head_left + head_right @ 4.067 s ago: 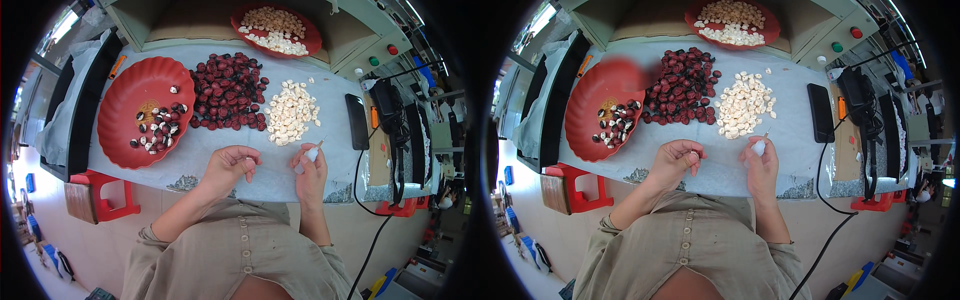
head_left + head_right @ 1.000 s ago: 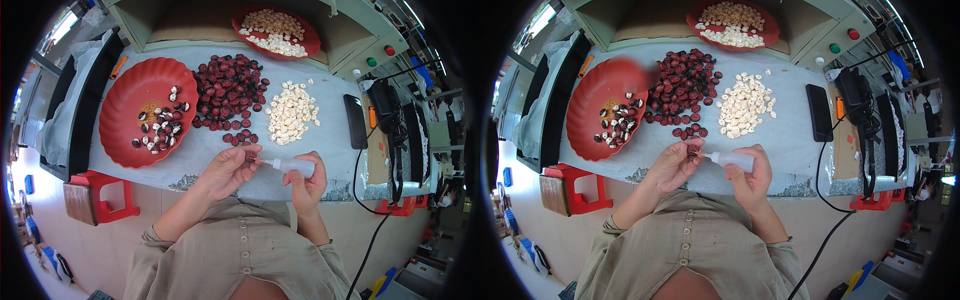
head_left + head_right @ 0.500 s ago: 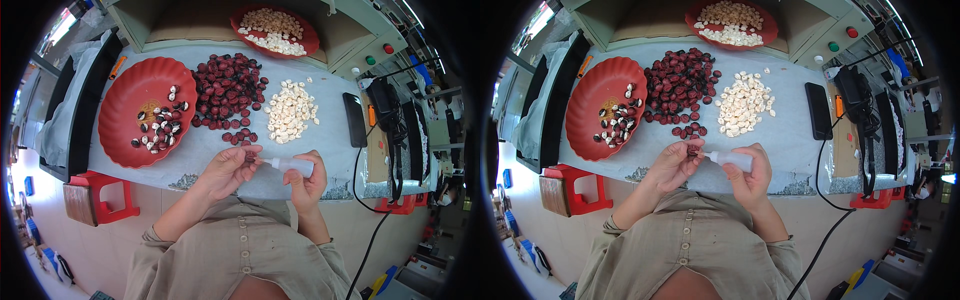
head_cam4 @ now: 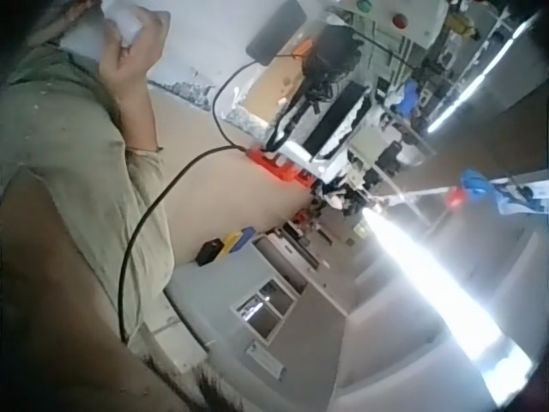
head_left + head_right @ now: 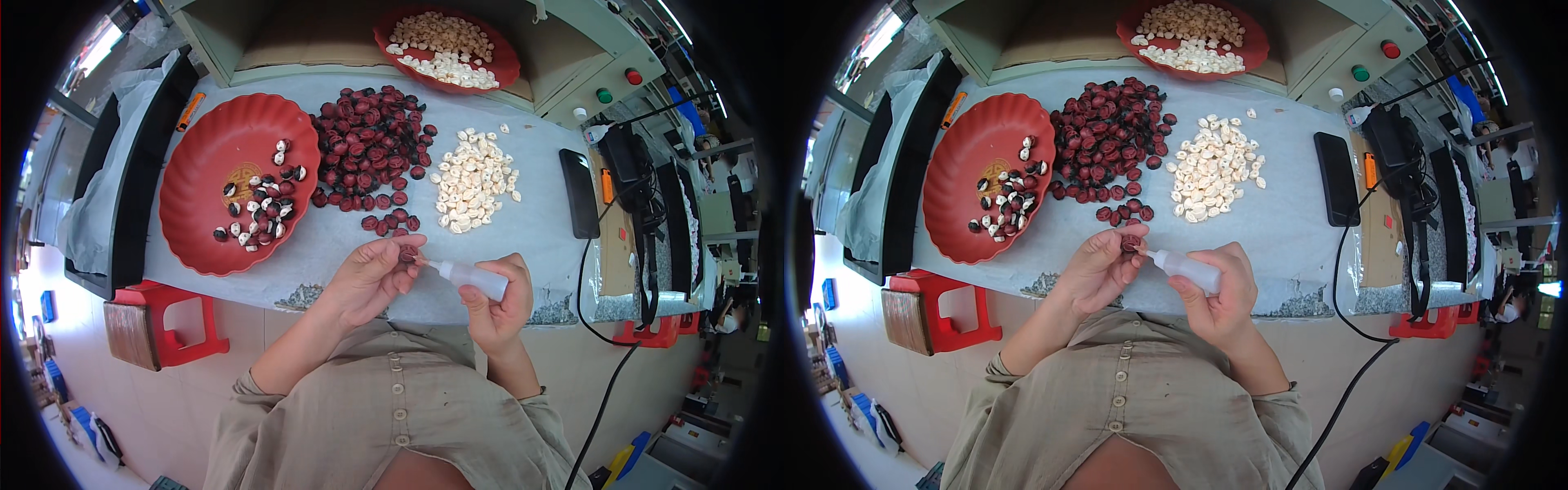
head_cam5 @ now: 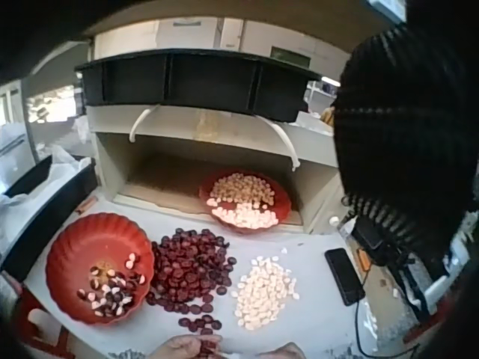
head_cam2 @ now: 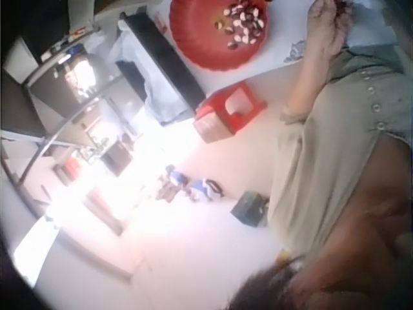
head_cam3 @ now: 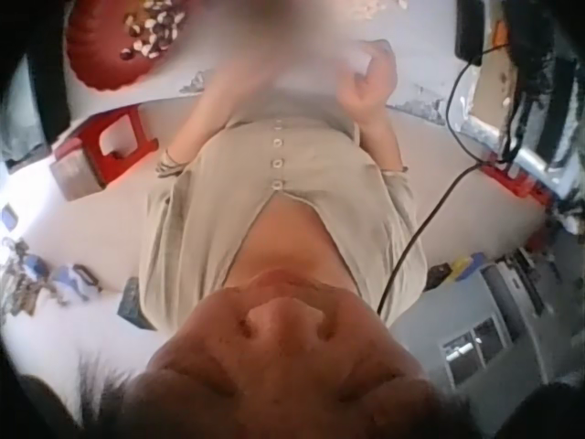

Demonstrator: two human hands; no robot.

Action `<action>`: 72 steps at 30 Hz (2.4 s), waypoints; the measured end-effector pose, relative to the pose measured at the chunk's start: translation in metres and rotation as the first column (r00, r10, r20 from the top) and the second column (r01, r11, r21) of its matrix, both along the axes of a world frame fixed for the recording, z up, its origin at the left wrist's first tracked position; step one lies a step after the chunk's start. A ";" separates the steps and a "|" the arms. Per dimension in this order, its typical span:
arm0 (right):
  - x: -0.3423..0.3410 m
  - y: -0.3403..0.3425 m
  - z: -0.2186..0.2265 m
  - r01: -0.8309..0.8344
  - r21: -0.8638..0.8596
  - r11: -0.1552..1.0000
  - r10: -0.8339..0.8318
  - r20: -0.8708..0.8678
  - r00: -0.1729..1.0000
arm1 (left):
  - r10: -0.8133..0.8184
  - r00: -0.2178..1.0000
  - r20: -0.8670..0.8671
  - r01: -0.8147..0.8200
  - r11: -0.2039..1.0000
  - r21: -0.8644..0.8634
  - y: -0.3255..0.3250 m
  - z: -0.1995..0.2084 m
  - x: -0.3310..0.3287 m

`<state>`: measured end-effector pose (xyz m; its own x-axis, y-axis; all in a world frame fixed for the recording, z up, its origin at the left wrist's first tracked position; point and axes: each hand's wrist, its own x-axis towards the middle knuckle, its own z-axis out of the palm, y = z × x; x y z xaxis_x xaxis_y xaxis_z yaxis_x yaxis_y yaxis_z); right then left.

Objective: Assembling small decorative or toy components by applying glue and joining red and white pieces together.

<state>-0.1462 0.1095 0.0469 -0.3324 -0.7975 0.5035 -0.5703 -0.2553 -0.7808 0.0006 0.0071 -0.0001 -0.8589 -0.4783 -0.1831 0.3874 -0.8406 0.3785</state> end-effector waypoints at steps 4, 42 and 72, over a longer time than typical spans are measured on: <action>0.001 -0.003 0.008 -0.004 -0.066 0.998 -0.006 -0.144 0.990 | 0.012 1.000 -0.008 -0.012 1.000 -0.018 0.000 0.000 0.000; 0.000 -0.006 -0.004 -0.109 0.078 0.991 0.035 0.637 0.770 | -0.033 0.997 0.077 0.039 0.997 -0.074 0.000 0.002 0.000; -0.057 0.003 -0.006 -0.051 0.008 0.999 0.006 0.963 0.268 | -0.019 0.992 0.122 0.031 0.994 -0.102 0.003 0.003 0.002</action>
<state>-0.2031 0.1124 0.0411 -0.5326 -0.8244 -0.1916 0.6116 -0.2183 -0.7605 0.0022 0.0100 0.0030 -0.8456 -0.4784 -0.2366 0.3130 -0.8036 0.5062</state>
